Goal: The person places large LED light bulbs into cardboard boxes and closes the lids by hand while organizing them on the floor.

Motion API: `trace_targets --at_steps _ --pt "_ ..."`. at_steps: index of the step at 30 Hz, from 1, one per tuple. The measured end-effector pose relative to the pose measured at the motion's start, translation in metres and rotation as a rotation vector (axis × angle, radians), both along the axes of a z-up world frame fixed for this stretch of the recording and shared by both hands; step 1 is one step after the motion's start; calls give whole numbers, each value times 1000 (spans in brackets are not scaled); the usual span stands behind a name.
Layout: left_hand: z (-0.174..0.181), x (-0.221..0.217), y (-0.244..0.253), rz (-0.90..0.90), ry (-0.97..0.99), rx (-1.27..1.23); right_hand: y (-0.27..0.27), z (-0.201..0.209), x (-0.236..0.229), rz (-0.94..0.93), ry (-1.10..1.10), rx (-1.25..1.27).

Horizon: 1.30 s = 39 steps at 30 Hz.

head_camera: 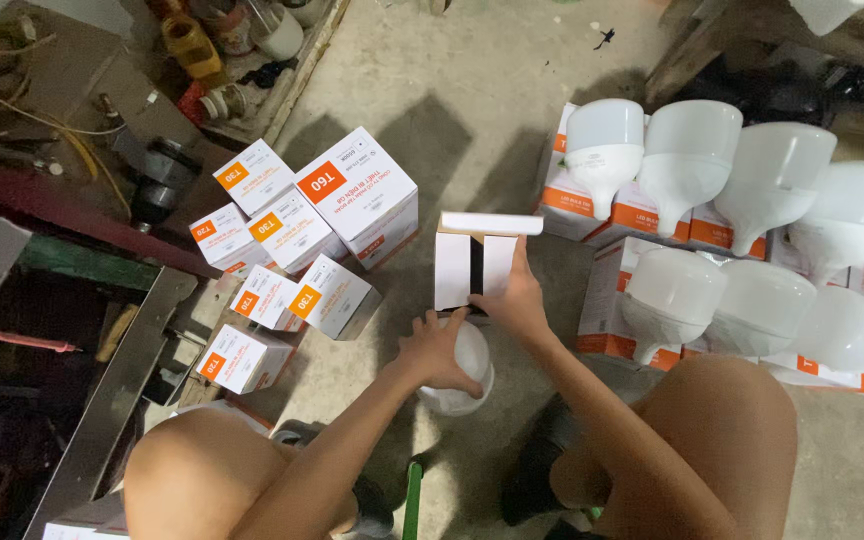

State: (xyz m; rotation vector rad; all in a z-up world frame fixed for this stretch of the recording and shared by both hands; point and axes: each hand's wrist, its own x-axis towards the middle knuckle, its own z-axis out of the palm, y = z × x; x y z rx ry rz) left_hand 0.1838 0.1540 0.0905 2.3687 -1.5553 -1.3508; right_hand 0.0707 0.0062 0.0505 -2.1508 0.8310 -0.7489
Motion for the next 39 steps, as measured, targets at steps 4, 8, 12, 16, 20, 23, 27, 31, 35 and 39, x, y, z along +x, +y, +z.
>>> trace_targets --at_steps 4,8,12,16,20,23,27,31,35,39 --pt "2 -2 -7 149 165 -27 -6 -4 -9 -31 277 106" --pt "13 2 -9 148 183 -62 -11 -6 -10 -37 127 14" --pt "52 21 -10 96 143 -172 -13 15 -8 -140 146 231" --pt "106 55 -17 230 187 -307 -17 24 -5 -168 -1 217" --pt "147 77 -15 275 93 -685 -19 15 -2 -143 -34 254" --pt "160 70 -21 484 -17 -538 -15 13 3 -117 -28 301" --pt "148 52 -35 541 -227 -625 -4 16 8 45 -186 316" --pt "145 52 -33 485 -395 -745 -1 12 16 39 -112 231" --pt "161 63 -29 516 -444 -703 -5 2 14 -43 145 317" --pt "169 70 -23 475 -576 -733 -4 0 9 -93 155 348"
